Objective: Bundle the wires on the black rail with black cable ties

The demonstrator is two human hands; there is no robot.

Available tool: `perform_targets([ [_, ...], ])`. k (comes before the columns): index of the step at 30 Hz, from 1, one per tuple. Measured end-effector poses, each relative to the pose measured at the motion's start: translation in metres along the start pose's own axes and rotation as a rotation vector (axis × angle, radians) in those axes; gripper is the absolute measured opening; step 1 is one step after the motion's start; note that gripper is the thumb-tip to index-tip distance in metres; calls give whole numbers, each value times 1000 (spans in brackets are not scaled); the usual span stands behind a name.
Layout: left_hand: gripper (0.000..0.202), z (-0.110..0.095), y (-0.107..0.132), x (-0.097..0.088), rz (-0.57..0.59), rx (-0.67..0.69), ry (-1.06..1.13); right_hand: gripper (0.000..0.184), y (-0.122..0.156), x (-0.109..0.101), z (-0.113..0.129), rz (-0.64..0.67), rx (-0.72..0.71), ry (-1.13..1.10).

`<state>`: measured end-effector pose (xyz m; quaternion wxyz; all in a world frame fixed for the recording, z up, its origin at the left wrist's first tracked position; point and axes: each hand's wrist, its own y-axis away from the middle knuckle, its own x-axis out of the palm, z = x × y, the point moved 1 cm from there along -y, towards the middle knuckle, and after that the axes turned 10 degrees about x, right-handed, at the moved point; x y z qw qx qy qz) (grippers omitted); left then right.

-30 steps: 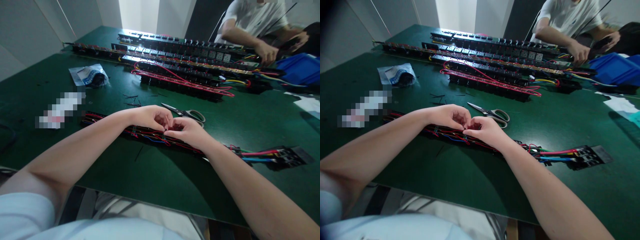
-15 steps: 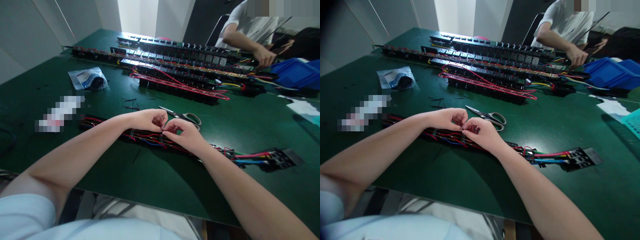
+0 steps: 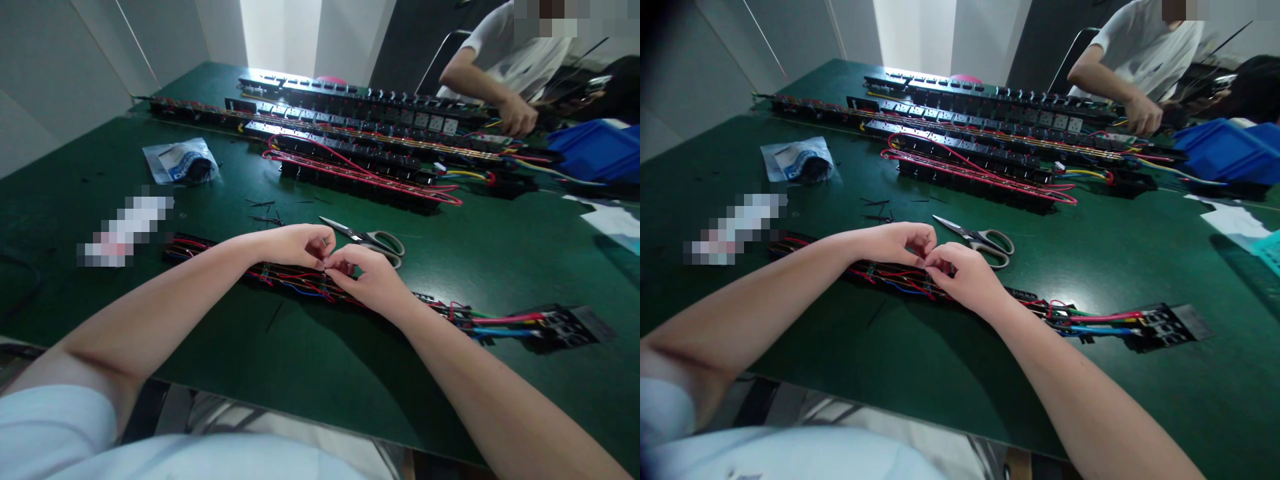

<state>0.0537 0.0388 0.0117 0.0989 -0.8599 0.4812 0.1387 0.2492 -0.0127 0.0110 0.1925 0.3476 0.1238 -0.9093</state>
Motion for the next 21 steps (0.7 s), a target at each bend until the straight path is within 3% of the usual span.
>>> perform_targets([
  [21,32,-3,2,2,-56,95,0,10,-4,0,-2,19,106,-56],
])
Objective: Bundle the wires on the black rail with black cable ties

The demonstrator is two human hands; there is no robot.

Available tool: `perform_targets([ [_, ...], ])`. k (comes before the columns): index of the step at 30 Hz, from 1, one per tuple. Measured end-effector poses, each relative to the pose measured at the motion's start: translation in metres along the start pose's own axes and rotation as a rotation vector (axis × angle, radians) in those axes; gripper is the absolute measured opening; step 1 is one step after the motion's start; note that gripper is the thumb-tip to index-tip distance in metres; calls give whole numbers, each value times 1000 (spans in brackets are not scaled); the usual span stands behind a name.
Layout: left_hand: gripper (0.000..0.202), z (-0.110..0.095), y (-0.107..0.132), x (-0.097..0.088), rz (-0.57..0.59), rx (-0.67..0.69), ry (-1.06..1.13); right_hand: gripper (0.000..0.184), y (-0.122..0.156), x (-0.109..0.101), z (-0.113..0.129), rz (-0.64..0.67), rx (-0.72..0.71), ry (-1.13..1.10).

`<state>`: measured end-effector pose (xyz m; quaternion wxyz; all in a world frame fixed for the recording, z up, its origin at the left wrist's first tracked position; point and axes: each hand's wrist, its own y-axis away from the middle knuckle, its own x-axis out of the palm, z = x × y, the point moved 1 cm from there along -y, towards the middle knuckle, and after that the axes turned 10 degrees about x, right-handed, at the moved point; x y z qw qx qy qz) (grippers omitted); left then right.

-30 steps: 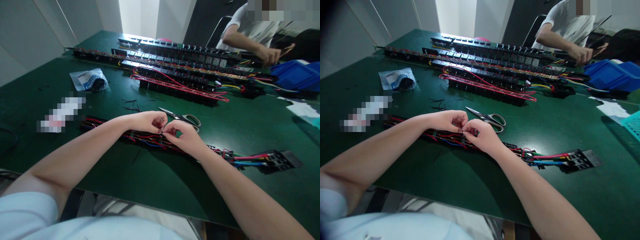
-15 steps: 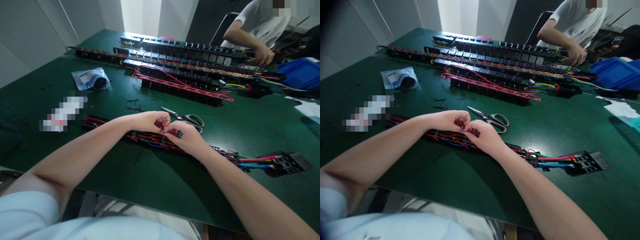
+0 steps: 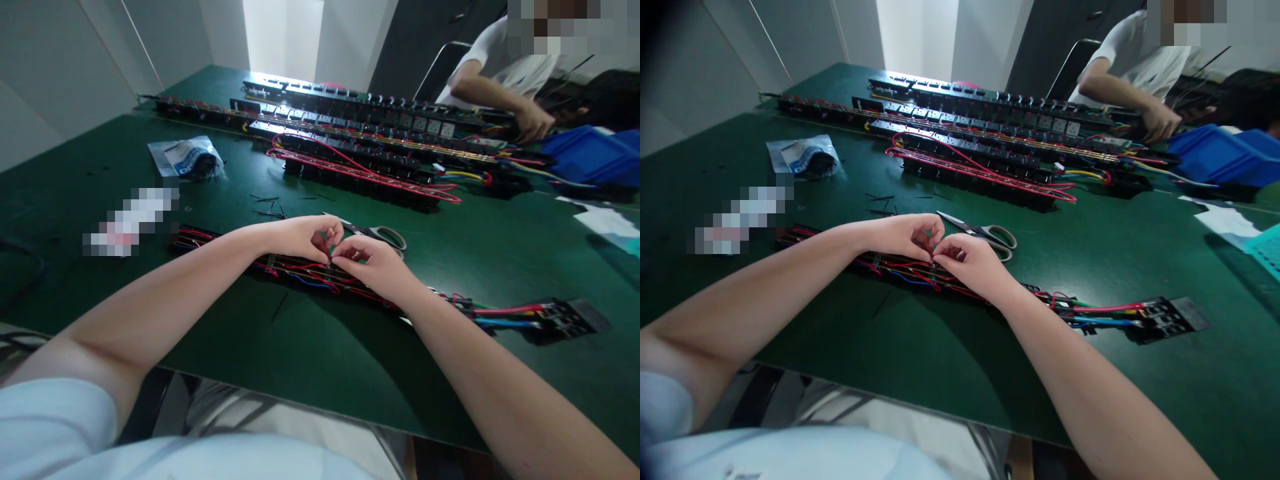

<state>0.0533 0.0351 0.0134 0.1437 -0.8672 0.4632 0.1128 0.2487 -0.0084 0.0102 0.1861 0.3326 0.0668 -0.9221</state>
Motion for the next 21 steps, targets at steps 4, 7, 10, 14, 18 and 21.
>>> perform_targets([
  [4,29,0,0,-1,-7,23,-75,13,-2,-1,-2,33,24,-39],
  [7,28,0,-1,-2,-5,40,-109,14,-2,-1,-3,41,50,-65],
  [10,26,0,-1,-2,0,52,-111,11,-1,-1,-3,37,32,-36],
  [14,25,0,-2,-2,-4,37,-66,8,-1,0,-1,15,12,-16],
  [18,27,3,-2,-2,-2,10,47,5,0,0,-1,13,-35,-5],
  [21,27,8,-2,-2,8,8,131,7,0,-1,-1,9,-62,14],
])
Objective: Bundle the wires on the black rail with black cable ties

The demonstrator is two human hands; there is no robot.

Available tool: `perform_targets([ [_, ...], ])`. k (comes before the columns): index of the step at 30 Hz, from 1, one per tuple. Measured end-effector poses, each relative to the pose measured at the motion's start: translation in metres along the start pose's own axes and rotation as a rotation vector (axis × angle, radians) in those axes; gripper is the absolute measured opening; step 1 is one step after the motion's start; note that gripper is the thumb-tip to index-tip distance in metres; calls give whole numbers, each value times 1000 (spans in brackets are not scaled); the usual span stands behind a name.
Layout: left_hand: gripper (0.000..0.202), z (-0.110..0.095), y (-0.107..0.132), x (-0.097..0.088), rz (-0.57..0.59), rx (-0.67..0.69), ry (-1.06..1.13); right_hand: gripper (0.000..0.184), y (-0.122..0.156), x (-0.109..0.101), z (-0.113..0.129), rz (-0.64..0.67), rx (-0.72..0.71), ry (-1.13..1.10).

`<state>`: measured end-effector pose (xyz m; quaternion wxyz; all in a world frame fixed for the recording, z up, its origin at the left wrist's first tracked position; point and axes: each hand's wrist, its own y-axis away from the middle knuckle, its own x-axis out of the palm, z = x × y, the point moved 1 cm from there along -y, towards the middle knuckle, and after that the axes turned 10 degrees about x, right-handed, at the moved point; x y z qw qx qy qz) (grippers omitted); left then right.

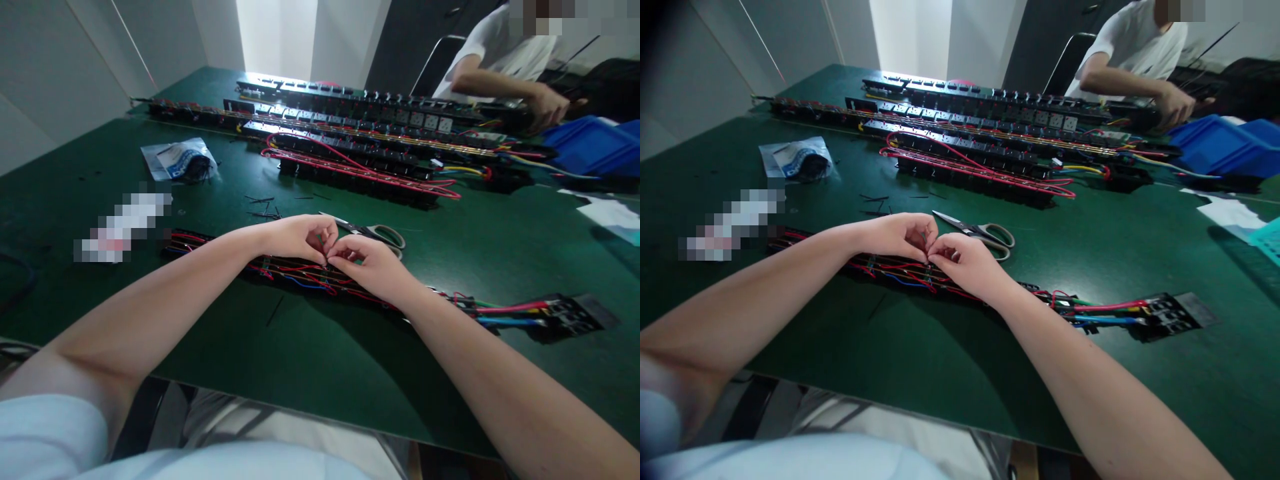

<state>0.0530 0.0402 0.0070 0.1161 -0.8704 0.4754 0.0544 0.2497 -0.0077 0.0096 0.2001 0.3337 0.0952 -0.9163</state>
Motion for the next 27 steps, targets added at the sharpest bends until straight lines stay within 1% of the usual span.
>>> perform_targets([
  [7,27,5,-1,0,-2,-25,39,9,-1,2,0,-9,-30,63],
  [11,27,2,-1,0,-10,-44,21,9,1,3,1,-31,-45,78],
  [16,24,-2,0,0,9,-73,-31,9,3,3,4,-48,-57,86],
  [22,20,0,-1,1,40,-38,-35,8,3,4,4,-29,-60,118],
  [27,18,-1,-1,2,46,-26,-53,12,3,5,3,-12,-45,170],
])
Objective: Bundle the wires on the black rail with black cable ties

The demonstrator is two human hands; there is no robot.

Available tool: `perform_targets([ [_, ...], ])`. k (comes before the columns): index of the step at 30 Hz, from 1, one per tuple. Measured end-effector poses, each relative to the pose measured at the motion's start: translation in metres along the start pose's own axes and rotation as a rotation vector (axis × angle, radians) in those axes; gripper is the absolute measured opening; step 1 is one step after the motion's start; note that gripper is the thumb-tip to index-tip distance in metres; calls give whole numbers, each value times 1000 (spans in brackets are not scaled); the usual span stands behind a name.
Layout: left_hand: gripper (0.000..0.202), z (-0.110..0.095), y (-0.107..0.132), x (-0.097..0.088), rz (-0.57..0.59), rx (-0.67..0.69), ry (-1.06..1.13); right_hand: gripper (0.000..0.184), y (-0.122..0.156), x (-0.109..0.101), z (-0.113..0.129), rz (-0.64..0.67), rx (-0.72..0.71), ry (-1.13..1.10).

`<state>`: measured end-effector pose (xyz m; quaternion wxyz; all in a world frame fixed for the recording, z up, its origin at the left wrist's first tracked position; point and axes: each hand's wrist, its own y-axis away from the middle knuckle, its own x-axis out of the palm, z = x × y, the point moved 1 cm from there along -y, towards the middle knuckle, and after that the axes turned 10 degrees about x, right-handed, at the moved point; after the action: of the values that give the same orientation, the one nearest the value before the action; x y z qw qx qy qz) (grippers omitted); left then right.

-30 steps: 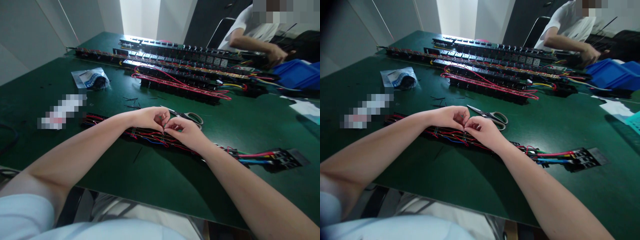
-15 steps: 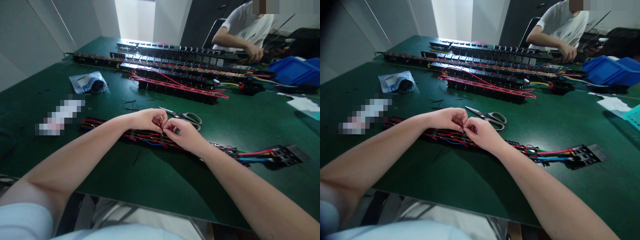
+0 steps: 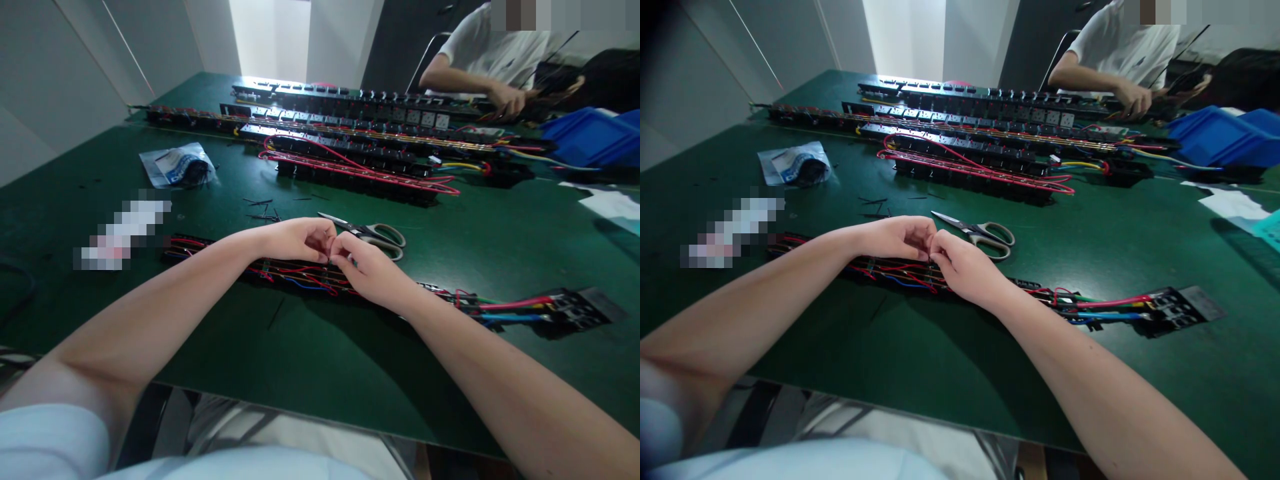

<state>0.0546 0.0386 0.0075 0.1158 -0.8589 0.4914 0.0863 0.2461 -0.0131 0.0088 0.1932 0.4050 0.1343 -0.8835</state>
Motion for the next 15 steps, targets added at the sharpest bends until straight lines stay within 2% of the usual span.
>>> perform_targets([
  [8,20,-6,1,0,17,-47,-69,8,1,2,-5,28,65,6],
  [15,22,-9,1,1,12,-30,-68,8,1,2,-5,10,41,-21],
])
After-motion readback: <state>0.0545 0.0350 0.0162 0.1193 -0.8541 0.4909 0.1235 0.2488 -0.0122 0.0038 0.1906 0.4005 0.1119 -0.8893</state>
